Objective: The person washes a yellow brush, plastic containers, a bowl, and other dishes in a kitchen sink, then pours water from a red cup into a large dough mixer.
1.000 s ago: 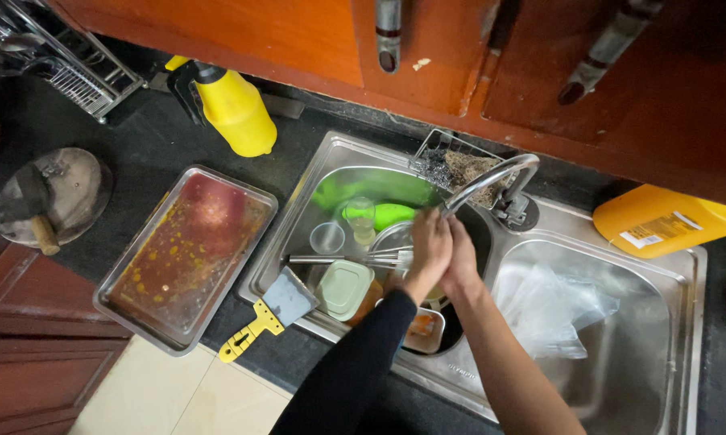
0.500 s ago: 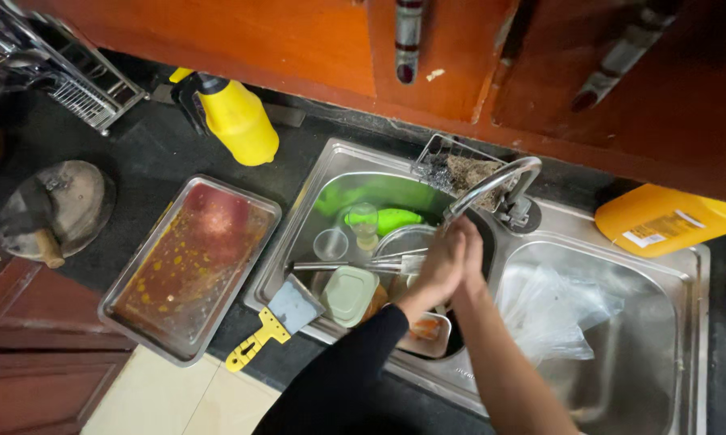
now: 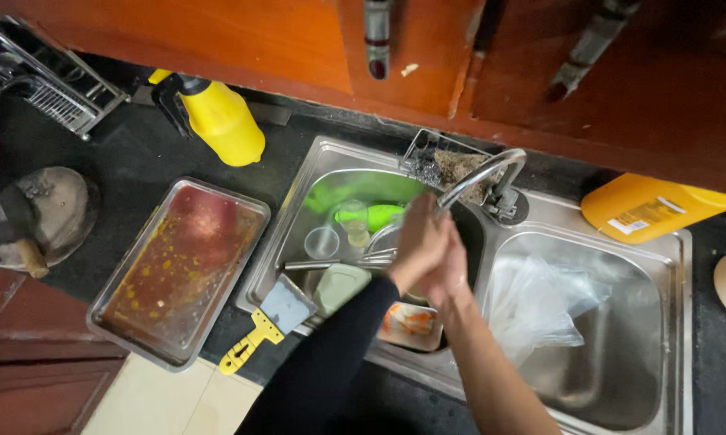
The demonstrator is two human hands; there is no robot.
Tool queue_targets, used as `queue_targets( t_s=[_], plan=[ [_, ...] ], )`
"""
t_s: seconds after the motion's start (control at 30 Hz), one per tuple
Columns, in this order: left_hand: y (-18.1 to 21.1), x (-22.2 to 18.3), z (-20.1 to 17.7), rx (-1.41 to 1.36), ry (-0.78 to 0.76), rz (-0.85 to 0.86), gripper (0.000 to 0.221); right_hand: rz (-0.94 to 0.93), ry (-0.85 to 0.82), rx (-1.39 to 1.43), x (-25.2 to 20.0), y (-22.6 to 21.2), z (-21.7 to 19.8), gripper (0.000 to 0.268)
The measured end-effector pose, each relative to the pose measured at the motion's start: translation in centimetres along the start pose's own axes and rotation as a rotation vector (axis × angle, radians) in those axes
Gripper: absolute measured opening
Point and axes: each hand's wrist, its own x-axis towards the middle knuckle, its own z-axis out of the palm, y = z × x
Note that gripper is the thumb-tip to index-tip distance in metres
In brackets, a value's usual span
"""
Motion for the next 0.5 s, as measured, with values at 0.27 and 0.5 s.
queue_targets(
  t_s=[0.27, 0.5],
  plan=[
    [0.5, 0.5, -2.3, -0.169, 0.069, -0.076, 0.028, 0.119, 0.111, 0.130, -1.9, 0.0, 2.0, 0.036],
    [1.4, -1.5, -5.2, -1.056, -0.232, -0.411, 0.015, 0.124, 0.043, 0.148, -0.7, -2.3, 0.0, 0.044]
  ],
)
